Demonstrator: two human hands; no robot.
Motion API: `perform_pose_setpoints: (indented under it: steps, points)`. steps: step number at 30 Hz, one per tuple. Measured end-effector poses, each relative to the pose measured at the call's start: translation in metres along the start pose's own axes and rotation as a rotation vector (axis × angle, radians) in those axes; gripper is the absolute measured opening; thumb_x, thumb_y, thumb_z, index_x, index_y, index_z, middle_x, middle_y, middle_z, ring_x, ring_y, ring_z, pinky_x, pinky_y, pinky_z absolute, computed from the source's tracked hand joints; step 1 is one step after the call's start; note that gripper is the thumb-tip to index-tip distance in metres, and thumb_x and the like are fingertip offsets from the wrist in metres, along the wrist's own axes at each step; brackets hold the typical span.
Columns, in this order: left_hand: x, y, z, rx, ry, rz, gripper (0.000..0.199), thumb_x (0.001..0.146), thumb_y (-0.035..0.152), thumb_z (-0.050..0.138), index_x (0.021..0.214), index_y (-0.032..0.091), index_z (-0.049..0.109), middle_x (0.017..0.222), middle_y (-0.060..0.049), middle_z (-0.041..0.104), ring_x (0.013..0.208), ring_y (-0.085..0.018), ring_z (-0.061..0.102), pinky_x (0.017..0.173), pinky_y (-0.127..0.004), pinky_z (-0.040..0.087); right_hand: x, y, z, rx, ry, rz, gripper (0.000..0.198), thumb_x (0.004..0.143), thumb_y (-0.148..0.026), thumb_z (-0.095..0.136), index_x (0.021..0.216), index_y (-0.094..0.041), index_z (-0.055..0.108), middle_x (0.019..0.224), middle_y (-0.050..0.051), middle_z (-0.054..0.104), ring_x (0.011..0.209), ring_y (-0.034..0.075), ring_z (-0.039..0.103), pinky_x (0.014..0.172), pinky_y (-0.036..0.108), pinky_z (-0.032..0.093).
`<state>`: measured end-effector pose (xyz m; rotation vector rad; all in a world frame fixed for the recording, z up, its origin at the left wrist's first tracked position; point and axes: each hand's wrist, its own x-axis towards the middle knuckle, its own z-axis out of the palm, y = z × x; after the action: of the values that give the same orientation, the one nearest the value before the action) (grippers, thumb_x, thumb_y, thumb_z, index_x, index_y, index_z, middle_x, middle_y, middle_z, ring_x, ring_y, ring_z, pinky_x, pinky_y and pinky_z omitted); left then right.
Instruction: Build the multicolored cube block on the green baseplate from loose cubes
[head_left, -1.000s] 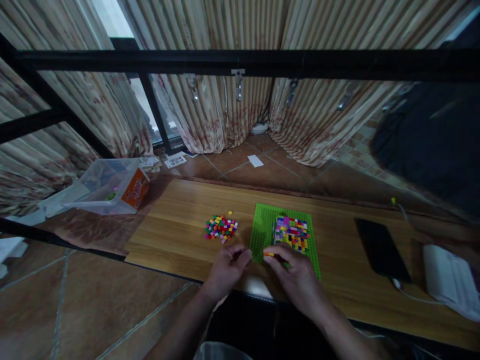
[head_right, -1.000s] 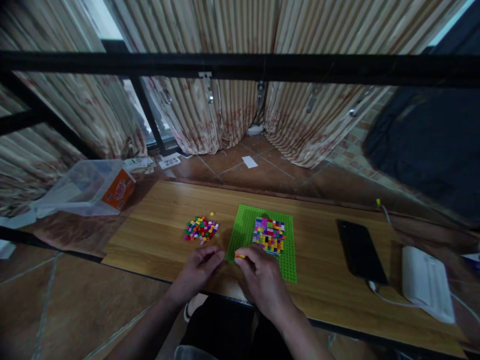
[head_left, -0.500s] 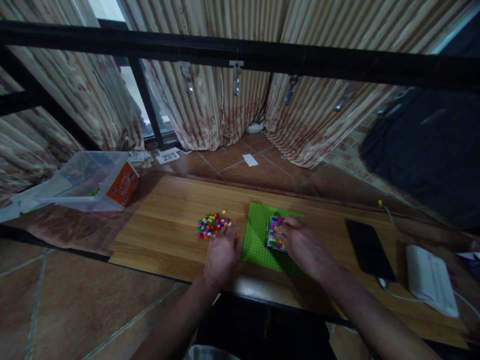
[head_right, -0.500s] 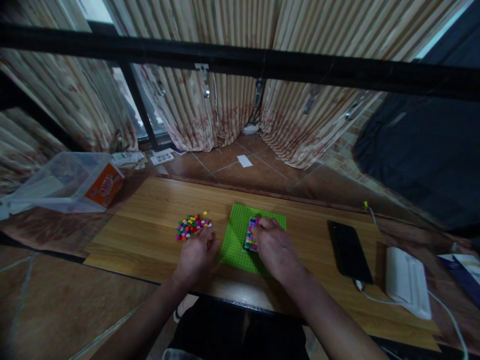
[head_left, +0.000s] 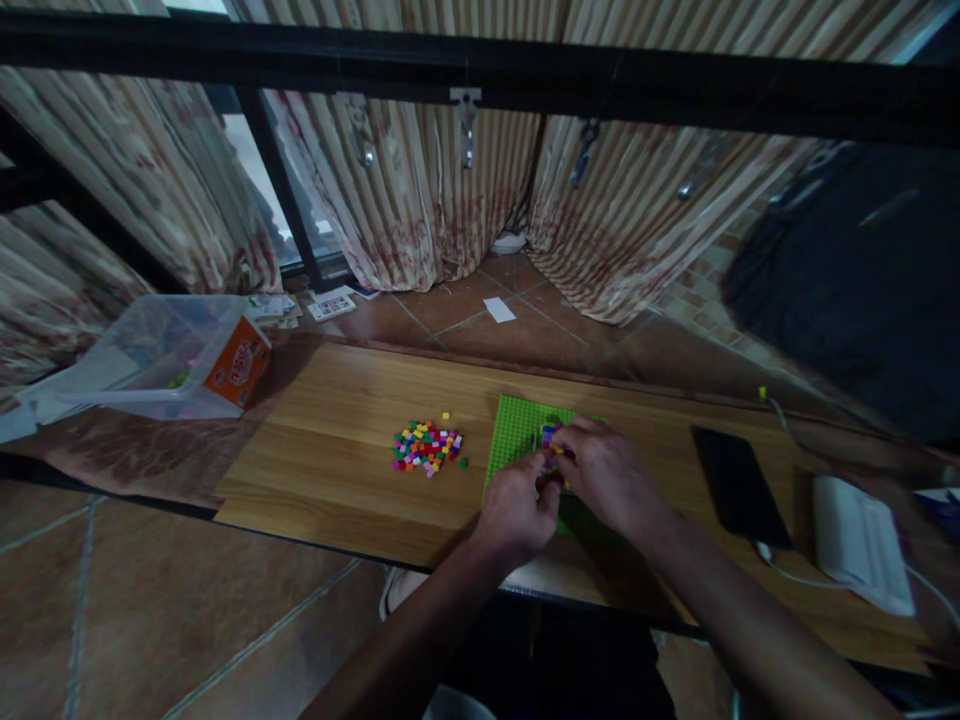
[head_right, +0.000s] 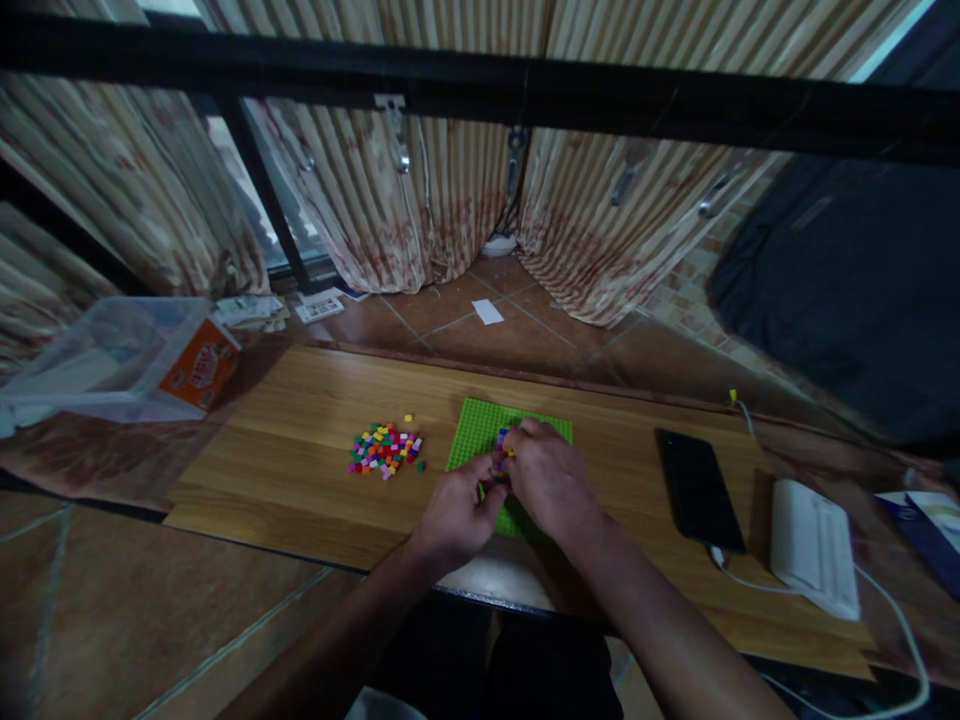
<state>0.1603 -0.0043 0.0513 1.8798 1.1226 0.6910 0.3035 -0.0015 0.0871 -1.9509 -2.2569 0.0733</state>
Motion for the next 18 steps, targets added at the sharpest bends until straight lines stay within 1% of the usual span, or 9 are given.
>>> perform_pose_setpoints:
  steps: [3,5,8,10,12,15,18]
  points:
    - [0.002,0.005,-0.003,0.069,-0.03,-0.01,0.031,0.083,0.02,0.051,0.112,0.018,0.062,0.081,-0.004,0.068,0.066,-0.017,0.061,0.064,-0.028,0.048,-0.003,0.006,0.0,0.088,0.043,-0.004,0.013,0.083,-0.015,0.055,0.085,-0.018,0.067,0.088,0.007,0.063,0.081,0.022,0.06,0.07,0.031,0.044]
    - [0.003,0.007,-0.004,0.104,-0.047,-0.01,0.029,0.084,0.021,0.051,0.111,0.019,0.063,0.081,-0.004,0.068,0.067,-0.017,0.061,0.066,-0.029,0.048,-0.007,0.011,-0.002,0.174,0.068,0.009,0.011,0.082,-0.017,0.057,0.085,-0.019,0.067,0.086,0.006,0.064,0.079,0.02,0.061,0.07,0.03,0.045]
    - [0.004,0.009,-0.004,0.136,-0.047,-0.002,0.032,0.086,0.023,0.051,0.116,0.019,0.061,0.083,-0.004,0.069,0.07,-0.018,0.062,0.071,-0.031,0.05,-0.014,0.021,-0.004,0.294,0.147,0.066,0.011,0.082,-0.024,0.058,0.085,-0.02,0.068,0.084,0.004,0.065,0.077,0.02,0.062,0.071,0.031,0.046]
    - [0.003,0.009,-0.003,0.165,-0.041,-0.003,0.035,0.086,0.024,0.051,0.119,0.018,0.059,0.085,-0.006,0.069,0.073,-0.019,0.063,0.074,-0.032,0.051,-0.016,0.026,-0.004,0.357,0.227,0.098,0.015,0.084,-0.029,0.056,0.086,-0.02,0.068,0.085,0.005,0.067,0.08,0.02,0.063,0.074,0.033,0.047]
    - [0.003,0.009,-0.002,0.202,-0.032,-0.005,0.035,0.087,0.024,0.051,0.12,0.017,0.058,0.088,-0.007,0.07,0.076,-0.02,0.064,0.077,-0.032,0.051,-0.016,0.027,0.0,0.41,0.273,0.127,0.019,0.086,-0.033,0.055,0.087,-0.021,0.069,0.088,0.006,0.068,0.085,0.021,0.063,0.078,0.035,0.047]
    - [0.003,0.011,-0.001,0.248,-0.038,0.006,0.031,0.087,0.023,0.049,0.116,0.017,0.059,0.092,-0.007,0.07,0.08,-0.02,0.064,0.078,-0.032,0.051,-0.011,0.024,0.009,0.443,0.262,0.2,0.023,0.086,-0.038,0.054,0.088,-0.021,0.07,0.092,0.007,0.069,0.089,0.023,0.062,0.082,0.039,0.046]
    - [0.003,0.013,0.0,0.275,-0.055,0.024,0.031,0.087,0.023,0.048,0.116,0.018,0.058,0.096,-0.007,0.069,0.081,-0.02,0.065,0.076,-0.031,0.052,-0.005,0.021,0.017,0.439,0.258,0.232,0.023,0.083,-0.04,0.058,0.087,-0.022,0.072,0.092,0.007,0.069,0.091,0.025,0.061,0.087,0.043,0.044]
